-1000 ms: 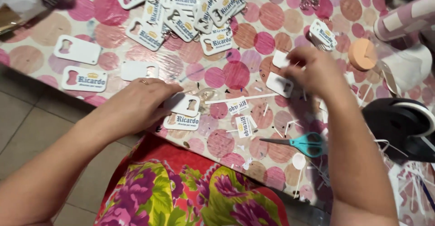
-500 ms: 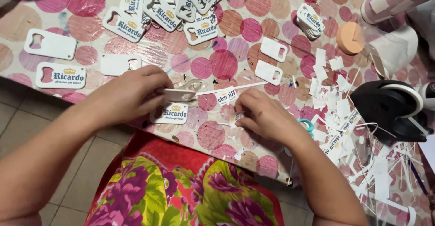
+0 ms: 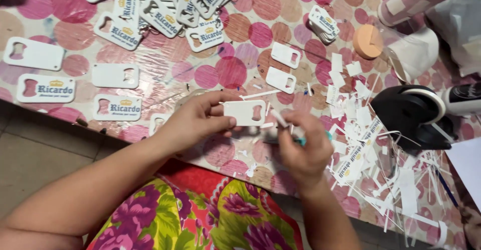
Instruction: Assembling small plastic bottle openers by applying printed labels and clear protective stickers.
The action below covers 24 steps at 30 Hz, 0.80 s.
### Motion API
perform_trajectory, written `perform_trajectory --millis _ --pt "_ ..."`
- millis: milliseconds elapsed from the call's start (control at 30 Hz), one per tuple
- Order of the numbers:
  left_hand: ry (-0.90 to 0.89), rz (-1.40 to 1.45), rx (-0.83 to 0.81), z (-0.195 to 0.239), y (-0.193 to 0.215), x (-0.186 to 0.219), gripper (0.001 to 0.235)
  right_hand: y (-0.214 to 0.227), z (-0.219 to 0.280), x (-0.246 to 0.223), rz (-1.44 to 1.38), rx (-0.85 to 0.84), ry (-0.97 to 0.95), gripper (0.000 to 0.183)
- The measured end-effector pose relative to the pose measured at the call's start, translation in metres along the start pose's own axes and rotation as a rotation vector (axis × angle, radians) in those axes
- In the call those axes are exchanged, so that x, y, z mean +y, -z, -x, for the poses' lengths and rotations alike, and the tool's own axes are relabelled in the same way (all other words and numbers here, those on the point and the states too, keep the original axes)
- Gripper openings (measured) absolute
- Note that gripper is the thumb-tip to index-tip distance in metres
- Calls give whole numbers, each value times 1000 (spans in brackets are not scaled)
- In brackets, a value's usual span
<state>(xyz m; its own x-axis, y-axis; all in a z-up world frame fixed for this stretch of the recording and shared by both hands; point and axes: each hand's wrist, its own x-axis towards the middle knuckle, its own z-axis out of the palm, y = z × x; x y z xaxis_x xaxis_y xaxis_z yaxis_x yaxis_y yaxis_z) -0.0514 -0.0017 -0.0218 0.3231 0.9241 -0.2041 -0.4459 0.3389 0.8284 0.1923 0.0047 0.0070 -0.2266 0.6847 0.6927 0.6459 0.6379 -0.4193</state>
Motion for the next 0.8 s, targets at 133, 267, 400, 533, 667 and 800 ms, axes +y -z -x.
perform_trajectory --millis 133,267,400,533,667,800 --pt "-13 22 -68 -6 -20 -5 54 0 8 -6 57 18 227 28" --pt "-45 -1 -140 -9 -26 -10 56 3 7 -9 168 -9 318 11" --pt "-65 8 -175 -9 -31 -14 59 5 2 -22 282 -20 364 7" --pt "-25 -19 -171 -18 -20 -32 60 2 2 -29 307 0 355 10" --pt "-14 -39 -178 -22 -15 -38 63 1 2 -35 287 -9 323 11" --pt "-8 -16 -142 -22 -20 -35 52 -1 -1 -44 149 -63 238 19"
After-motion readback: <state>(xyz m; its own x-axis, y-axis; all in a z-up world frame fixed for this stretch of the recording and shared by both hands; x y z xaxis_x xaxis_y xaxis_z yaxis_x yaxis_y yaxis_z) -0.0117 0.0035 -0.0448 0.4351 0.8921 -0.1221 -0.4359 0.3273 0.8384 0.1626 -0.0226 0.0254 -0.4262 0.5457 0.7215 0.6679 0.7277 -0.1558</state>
